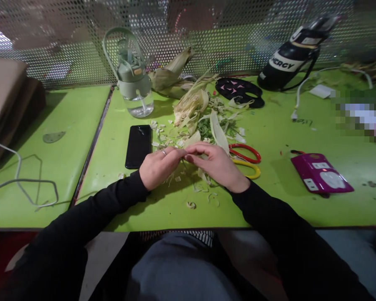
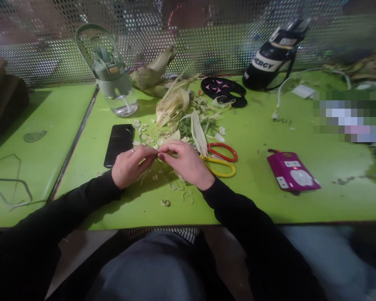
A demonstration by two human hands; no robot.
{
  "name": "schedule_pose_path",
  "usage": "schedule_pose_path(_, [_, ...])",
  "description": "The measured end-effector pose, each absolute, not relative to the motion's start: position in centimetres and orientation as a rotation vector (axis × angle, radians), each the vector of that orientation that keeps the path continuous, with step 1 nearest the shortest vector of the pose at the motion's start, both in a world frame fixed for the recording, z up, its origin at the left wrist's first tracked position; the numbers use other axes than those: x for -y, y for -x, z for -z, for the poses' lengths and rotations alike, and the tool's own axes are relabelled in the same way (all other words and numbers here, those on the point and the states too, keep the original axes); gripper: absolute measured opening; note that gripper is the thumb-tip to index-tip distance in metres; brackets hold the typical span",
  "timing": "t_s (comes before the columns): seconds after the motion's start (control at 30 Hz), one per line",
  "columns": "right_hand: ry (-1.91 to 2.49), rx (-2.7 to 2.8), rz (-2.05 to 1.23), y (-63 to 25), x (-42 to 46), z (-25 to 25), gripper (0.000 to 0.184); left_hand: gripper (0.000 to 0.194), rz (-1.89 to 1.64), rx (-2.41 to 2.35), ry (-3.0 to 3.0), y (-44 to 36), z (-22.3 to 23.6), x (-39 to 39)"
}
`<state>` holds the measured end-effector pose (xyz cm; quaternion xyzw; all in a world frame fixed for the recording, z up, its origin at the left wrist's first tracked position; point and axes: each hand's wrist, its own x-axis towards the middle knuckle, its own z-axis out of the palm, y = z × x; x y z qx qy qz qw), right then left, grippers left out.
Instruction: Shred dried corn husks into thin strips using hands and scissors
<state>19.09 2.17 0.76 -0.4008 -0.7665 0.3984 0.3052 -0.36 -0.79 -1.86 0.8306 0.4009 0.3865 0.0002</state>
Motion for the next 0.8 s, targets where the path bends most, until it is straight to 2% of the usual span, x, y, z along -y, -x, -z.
schedule_pose_path(0.13, [1.127,2.014,-0.982,-18.8,-1.8,-1.1,0.009,0.019,-1.321,-1.231,-2.798,0.3,1.9,0.7])
schedule_pose_path(0.33, [1.082,2.046,-0.944,-18.9,-2.1,-1.0,0.019,0.019,-1.372,-1.319,-2.873,0.3,1.8,0.6])
schedule_pose_path(0.43, [1.048,2.087,-0.906,-19.0,-2.2,-0.7,0.012,0.018,-1.379,-1.310,-2.867,0.2,1.8,0.7])
schedule_pose_path(0.67, [0.960,2.310,-0.609,-18.9,-1.2,-1.9,0.012,0.016,-1.266,-1.441,-2.585,1.0,1.3,-0.1])
schedule_pose_path(0.8, [0.878,2.398,-0.725,-18.8,-1.3,-2.0,0.013,0.020,-1.135,-1.465,-2.570,1.7,1.3,-0.9])
